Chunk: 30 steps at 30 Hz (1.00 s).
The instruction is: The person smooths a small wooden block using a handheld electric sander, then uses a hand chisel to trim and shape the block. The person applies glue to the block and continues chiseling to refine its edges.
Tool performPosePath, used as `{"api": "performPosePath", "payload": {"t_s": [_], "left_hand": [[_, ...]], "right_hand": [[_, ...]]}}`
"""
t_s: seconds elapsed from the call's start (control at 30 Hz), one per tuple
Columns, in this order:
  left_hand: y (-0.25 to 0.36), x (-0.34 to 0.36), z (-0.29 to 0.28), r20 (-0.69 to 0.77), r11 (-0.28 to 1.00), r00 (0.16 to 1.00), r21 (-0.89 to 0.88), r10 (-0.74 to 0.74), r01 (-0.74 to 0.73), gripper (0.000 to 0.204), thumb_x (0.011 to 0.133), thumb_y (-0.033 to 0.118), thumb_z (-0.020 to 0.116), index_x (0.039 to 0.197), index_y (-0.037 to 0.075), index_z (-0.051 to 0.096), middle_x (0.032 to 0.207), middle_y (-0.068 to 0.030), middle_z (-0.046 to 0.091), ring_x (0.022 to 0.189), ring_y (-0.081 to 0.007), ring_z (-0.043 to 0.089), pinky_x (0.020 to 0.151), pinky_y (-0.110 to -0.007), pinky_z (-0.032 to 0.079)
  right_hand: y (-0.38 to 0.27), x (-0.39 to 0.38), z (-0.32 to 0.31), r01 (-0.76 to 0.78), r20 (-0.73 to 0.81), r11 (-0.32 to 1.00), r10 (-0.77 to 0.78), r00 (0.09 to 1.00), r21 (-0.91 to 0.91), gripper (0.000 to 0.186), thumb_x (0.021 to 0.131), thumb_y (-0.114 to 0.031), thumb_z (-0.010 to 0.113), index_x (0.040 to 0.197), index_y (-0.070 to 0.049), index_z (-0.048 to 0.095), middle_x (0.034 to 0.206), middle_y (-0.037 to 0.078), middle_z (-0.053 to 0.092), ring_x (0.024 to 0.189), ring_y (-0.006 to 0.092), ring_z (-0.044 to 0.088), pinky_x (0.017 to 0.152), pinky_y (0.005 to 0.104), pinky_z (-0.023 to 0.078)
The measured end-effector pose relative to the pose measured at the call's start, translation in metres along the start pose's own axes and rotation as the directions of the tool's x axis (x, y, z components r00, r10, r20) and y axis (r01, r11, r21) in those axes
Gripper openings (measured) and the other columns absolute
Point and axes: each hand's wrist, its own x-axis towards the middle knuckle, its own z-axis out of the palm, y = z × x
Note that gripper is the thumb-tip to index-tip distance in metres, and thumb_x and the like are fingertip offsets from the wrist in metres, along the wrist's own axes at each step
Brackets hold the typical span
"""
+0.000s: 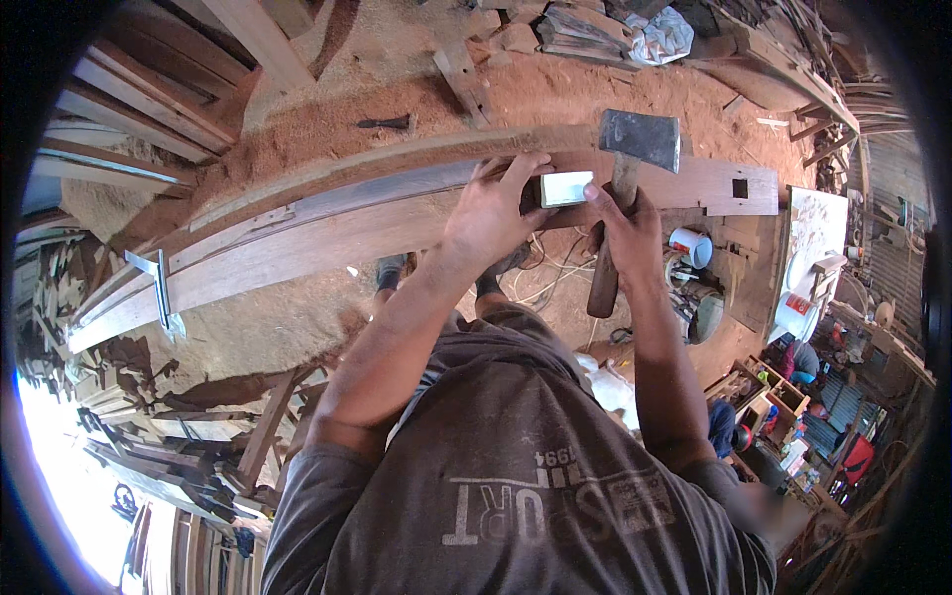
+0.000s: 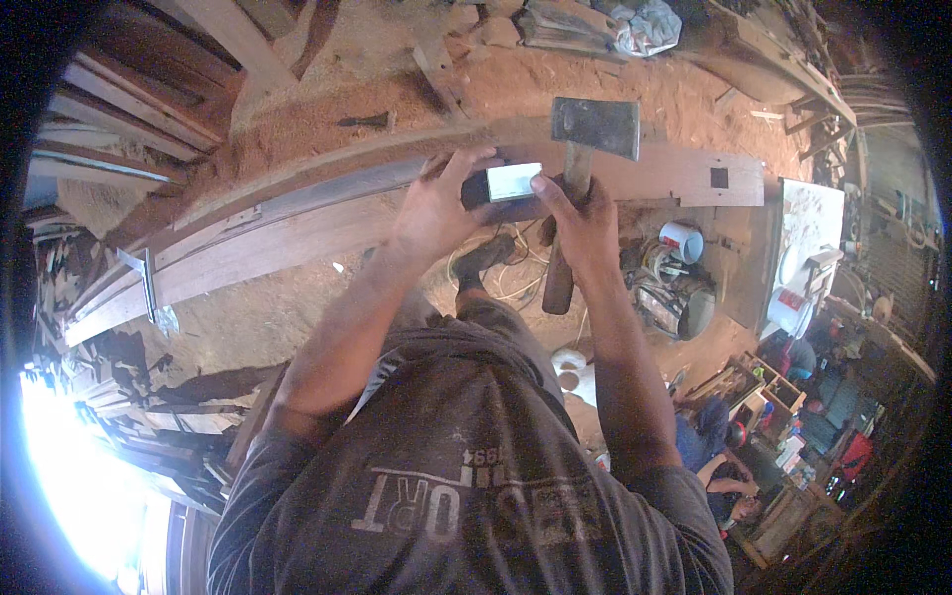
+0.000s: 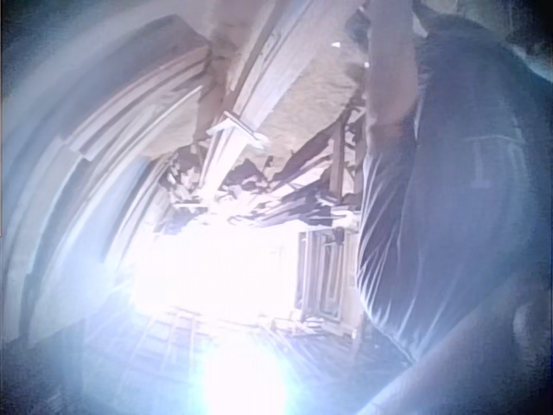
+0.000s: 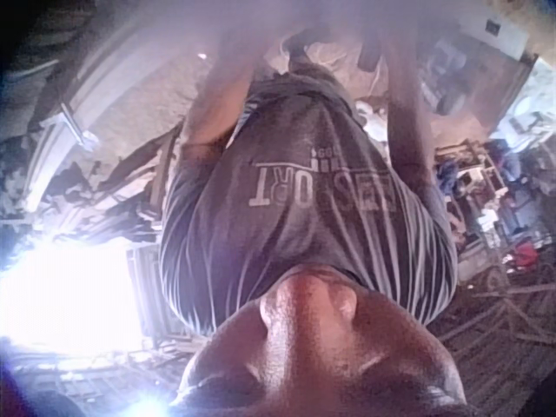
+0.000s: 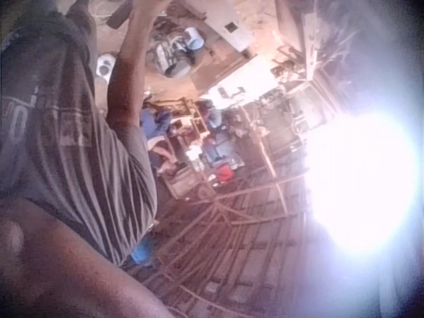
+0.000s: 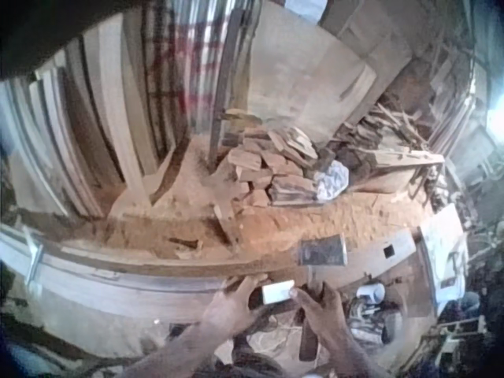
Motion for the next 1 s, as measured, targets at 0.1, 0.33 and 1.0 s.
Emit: {"api": "performPosePath", "payload": {"t_s": [0.1, 0.33, 1.0], "left_hand": [[0.001, -0.001, -0.003, -0.012, 0.999, 1.0, -0.025, 0.024, -0.024, 0.068, 0.087, 0.017, 0.087, 0.146, 0.009, 0.054, 0.136, -0.0135, 0.072, 0.141, -0.0413, 0.056, 0.119, -0.05, 0.047], [-0.004, -0.001, 0.001, -0.005, 0.999, 1.0, -0.035, 0.0, 0.0, 0.073, 0.084, 0.015, 0.087, 0.147, 0.009, 0.052, 0.134, -0.0171, 0.071, 0.139, -0.0401, 0.057, 0.119, -0.05, 0.046], [-0.009, 0.011, 0.007, -0.038, 0.92, 0.928, 0.145, 0.372, -0.363, 0.069, 0.078, 0.003, 0.084, 0.144, 0.011, 0.065, 0.137, -0.0128, 0.072, 0.127, -0.037, 0.066, 0.11, -0.047, 0.052]], "right_hand": [[0.002, 0.001, 0.002, 0.022, -0.005, 1.0, -0.022, 1.0, 0.018, 0.037, 0.096, -0.031, 0.085, 0.11, -0.001, 0.069, 0.084, 0.002, 0.067, 0.062, 0.0108, 0.06, 0.054, 0.029, 0.048], [-0.001, 0.007, -0.004, 0.015, 0.051, 0.994, -0.01, 0.999, -0.104, 0.036, 0.097, -0.032, 0.083, 0.105, -0.001, 0.068, 0.081, 0.003, 0.065, 0.063, 0.0102, 0.06, 0.054, 0.031, 0.049], [-0.014, 0.019, -0.021, 0.034, 0.246, 0.999, -0.023, 0.969, -0.041, 0.038, 0.093, -0.032, 0.085, 0.11, 0.001, 0.073, 0.075, 0.006, 0.07, 0.055, 0.0144, 0.064, 0.05, 0.0332, 0.052]]}}
